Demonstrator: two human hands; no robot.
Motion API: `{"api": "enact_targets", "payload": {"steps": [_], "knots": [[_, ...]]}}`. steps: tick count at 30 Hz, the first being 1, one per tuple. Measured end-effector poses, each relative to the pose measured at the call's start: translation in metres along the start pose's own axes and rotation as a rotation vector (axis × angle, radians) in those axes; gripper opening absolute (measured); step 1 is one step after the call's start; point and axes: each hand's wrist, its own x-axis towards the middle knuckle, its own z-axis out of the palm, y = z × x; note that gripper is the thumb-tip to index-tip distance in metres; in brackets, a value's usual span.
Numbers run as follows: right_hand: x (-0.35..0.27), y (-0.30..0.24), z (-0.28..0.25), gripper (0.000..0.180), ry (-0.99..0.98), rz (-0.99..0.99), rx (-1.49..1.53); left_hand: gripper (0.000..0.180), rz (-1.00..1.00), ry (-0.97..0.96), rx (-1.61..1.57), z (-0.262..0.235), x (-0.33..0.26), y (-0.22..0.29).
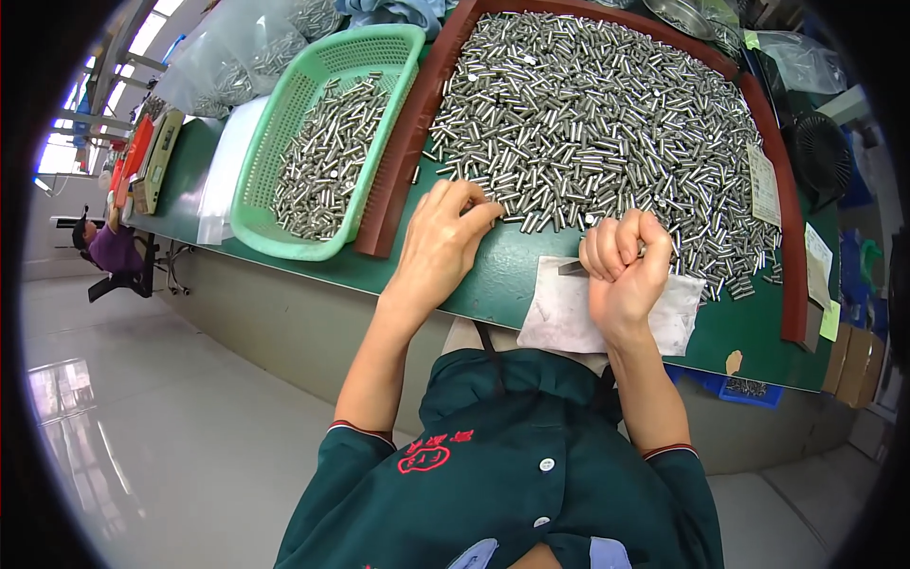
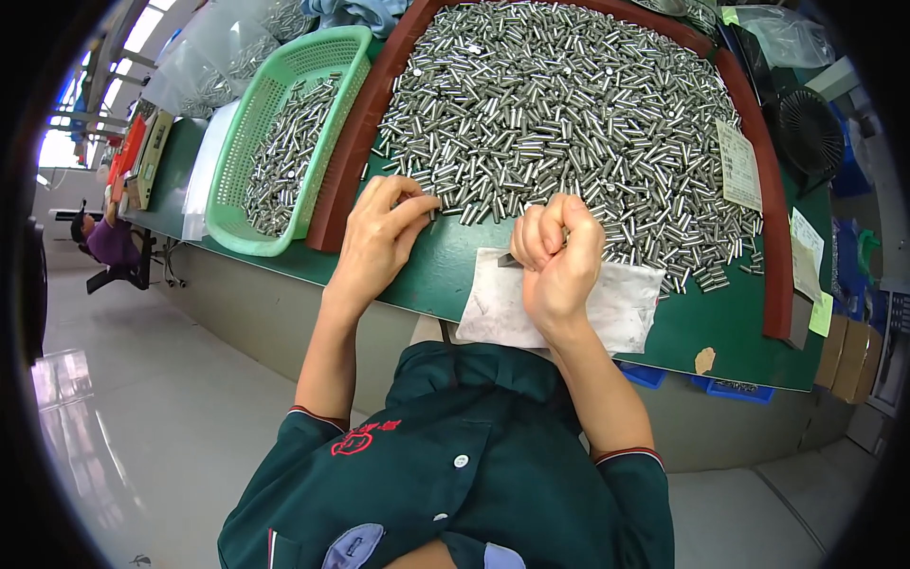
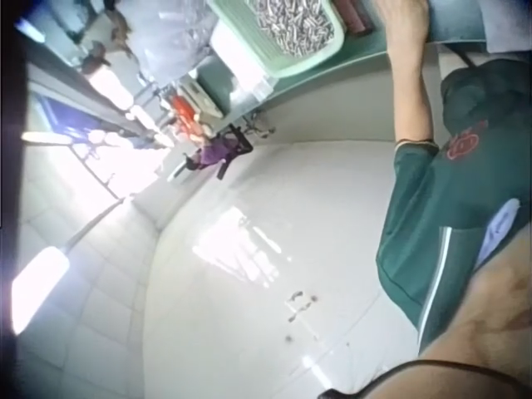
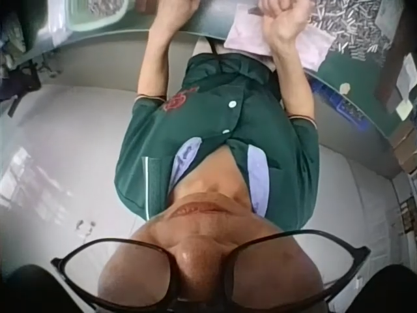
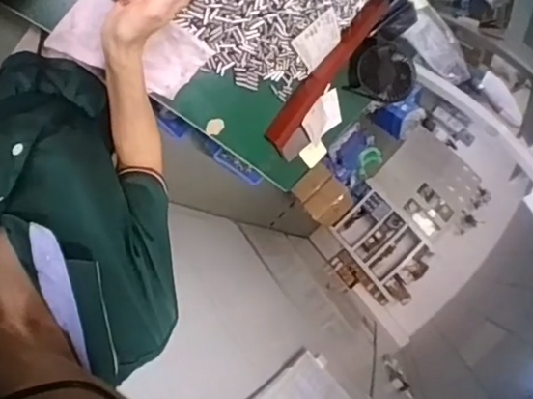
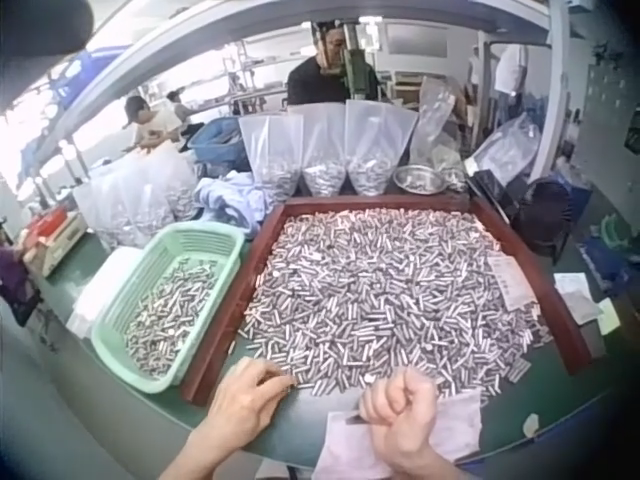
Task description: Cleaning and deburring small metal bolts using a manual scraping tool.
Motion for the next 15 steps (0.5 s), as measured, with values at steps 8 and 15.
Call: {"api": "enact_targets", "payload": {"steps": [8, 15], "knots": [[0.0004, -0.0005, 0.0005, 0.035, -0.004, -0.005, 0.056, 0.011, -0.064, 0.03, -0.026, 0.0008, -0.0059, -0.0038], [-0.0001, -0.0006, -0.0003, 0.036, -0.006, -0.005, 0.048, 0.011, -0.104, 0.055, -0.065, 0.0025, -0.006, 0.0017]]}}
